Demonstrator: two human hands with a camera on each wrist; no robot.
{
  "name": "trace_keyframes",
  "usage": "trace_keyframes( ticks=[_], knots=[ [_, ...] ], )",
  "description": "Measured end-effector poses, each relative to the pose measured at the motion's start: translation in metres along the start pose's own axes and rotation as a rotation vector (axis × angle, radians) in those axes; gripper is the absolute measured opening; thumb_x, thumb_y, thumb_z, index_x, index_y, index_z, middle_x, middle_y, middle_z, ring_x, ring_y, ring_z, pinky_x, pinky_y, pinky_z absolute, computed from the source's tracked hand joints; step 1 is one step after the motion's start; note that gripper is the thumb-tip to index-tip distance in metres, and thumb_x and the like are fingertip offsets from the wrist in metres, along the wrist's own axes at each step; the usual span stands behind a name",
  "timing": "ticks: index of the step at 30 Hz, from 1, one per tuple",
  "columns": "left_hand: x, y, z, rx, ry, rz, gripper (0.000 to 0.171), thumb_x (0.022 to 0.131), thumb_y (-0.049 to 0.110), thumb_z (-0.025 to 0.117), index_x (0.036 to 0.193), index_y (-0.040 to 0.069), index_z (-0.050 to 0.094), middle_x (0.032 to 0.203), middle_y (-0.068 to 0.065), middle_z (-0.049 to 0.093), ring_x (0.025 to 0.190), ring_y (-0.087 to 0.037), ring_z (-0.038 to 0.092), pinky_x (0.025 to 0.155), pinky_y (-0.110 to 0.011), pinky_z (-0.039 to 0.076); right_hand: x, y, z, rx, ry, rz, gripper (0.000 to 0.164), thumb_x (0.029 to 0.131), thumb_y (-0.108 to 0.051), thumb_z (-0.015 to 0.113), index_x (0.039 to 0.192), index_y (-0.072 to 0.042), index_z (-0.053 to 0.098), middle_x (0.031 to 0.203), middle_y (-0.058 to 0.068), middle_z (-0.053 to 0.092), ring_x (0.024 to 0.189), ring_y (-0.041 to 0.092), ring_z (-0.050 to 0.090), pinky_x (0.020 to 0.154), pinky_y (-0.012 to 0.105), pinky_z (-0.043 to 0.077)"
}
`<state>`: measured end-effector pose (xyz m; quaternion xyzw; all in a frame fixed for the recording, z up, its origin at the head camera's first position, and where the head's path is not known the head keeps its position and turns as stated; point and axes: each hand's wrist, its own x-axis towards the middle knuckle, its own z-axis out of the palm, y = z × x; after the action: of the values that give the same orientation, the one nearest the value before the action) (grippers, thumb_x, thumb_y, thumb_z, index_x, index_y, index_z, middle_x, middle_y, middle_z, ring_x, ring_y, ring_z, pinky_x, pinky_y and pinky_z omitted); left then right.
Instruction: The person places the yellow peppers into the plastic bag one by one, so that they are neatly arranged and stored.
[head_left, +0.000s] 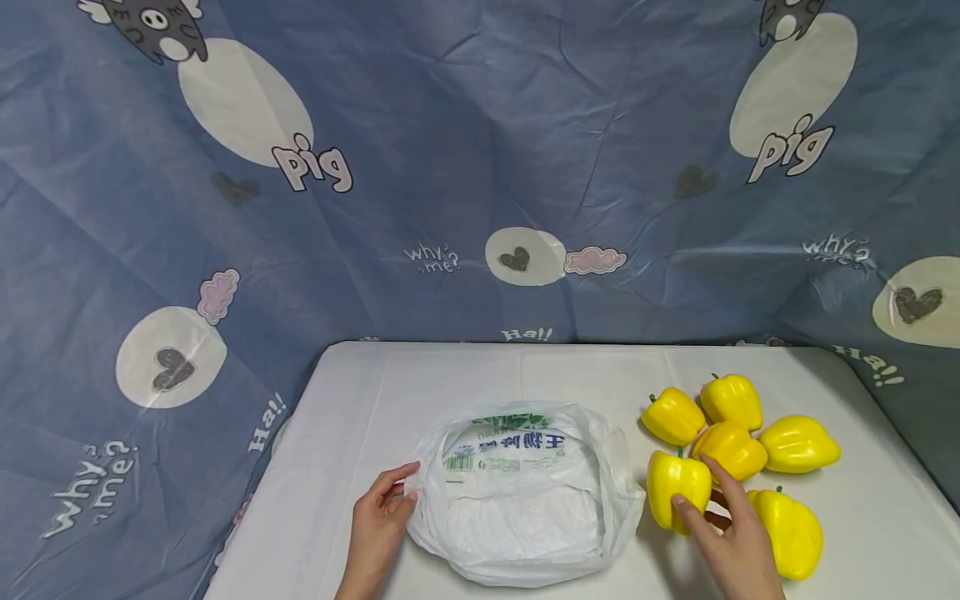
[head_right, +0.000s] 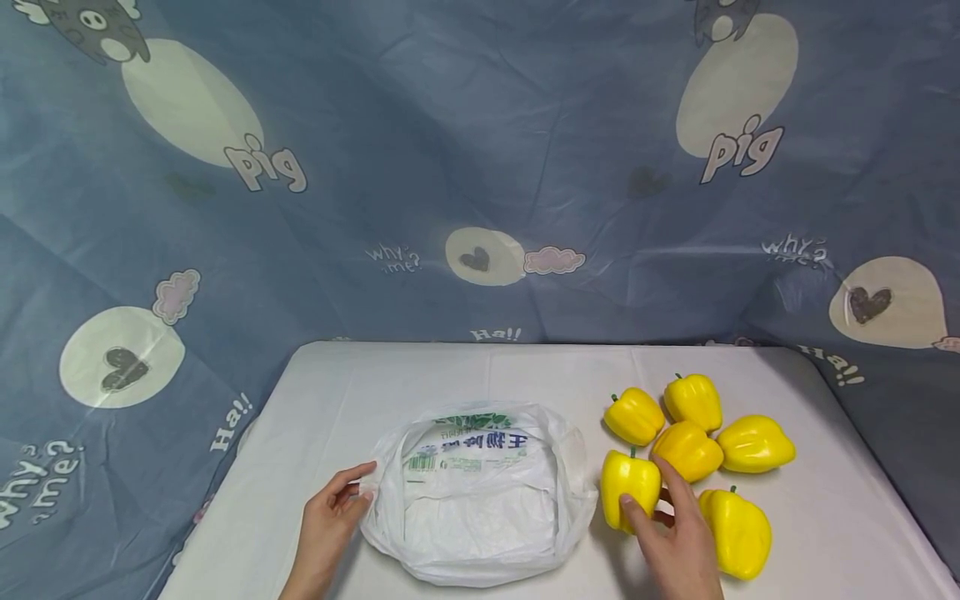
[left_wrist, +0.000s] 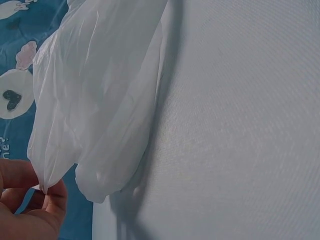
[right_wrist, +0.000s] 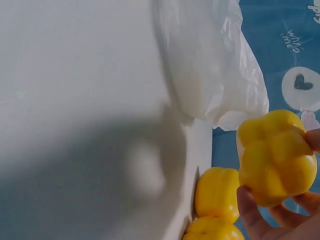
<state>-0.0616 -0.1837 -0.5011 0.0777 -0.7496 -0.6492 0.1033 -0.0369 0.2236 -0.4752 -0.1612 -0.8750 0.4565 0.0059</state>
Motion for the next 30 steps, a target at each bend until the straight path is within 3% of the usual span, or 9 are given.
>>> trace_keyframes(
  ticks=[3, 14, 19, 26, 30],
  knots=[
    [0.0, 0.0, 0.0, 0.0, 0.001, 0.002, 0.04, 0.081, -0.02, 0.061, 0.116, -0.003, 0.069, 0.111, -0.017, 0.064, 0.088, -0.013, 0.056, 0.073, -0.015, 0.047, -0.001, -0.003, 0.001, 0.002, 0.022, -0.047, 0.077, 0.092, -0.047, 0.064, 0.153, -0.013, 0.032, 0.144, 0.02, 0.041, 0.118, 0.035, 0.049, 0.073, 0.01, 0.041],
    [-0.001, 0.0, 0.001, 0.005, 0.006, 0.01, 0.039, 0.081, -0.019, 0.061, 0.115, -0.003, 0.069, 0.11, -0.017, 0.064, 0.087, -0.013, 0.056, 0.072, -0.016, 0.046, -0.003, -0.014, 0.003, -0.022, 0.042, -0.197, 0.072, 0.093, -0.042, 0.066, 0.152, -0.013, 0.035, 0.143, 0.013, 0.045, 0.112, 0.026, 0.05, 0.076, 0.008, 0.041],
    [-0.002, 0.001, 0.0, -0.008, 0.001, -0.005, 0.039, 0.082, -0.018, 0.062, 0.117, -0.003, 0.068, 0.11, -0.017, 0.064, 0.088, -0.013, 0.058, 0.072, -0.017, 0.048, -0.004, -0.02, 0.004, -0.033, 0.046, -0.218, 0.071, 0.092, -0.042, 0.067, 0.15, -0.014, 0.038, 0.141, 0.011, 0.047, 0.111, 0.024, 0.049, 0.078, 0.007, 0.039],
    [-0.003, 0.001, 0.0, -0.013, 0.003, -0.011, 0.039, 0.082, -0.017, 0.062, 0.118, -0.003, 0.068, 0.109, -0.018, 0.063, 0.086, -0.012, 0.058, 0.072, -0.017, 0.048, -0.003, -0.026, 0.003, -0.075, 0.022, -0.205, 0.072, 0.092, -0.046, 0.066, 0.15, -0.015, 0.037, 0.141, 0.013, 0.046, 0.113, 0.028, 0.05, 0.081, 0.022, 0.048],
    [-0.002, 0.001, 0.0, -0.01, 0.006, -0.014, 0.039, 0.082, -0.016, 0.062, 0.118, -0.003, 0.068, 0.11, -0.018, 0.063, 0.086, -0.012, 0.057, 0.072, -0.016, 0.047, -0.003, -0.028, 0.002, -0.083, 0.019, -0.208, 0.073, 0.092, -0.047, 0.066, 0.151, -0.016, 0.036, 0.141, 0.011, 0.046, 0.114, 0.028, 0.05, 0.081, 0.021, 0.047]
  ],
)
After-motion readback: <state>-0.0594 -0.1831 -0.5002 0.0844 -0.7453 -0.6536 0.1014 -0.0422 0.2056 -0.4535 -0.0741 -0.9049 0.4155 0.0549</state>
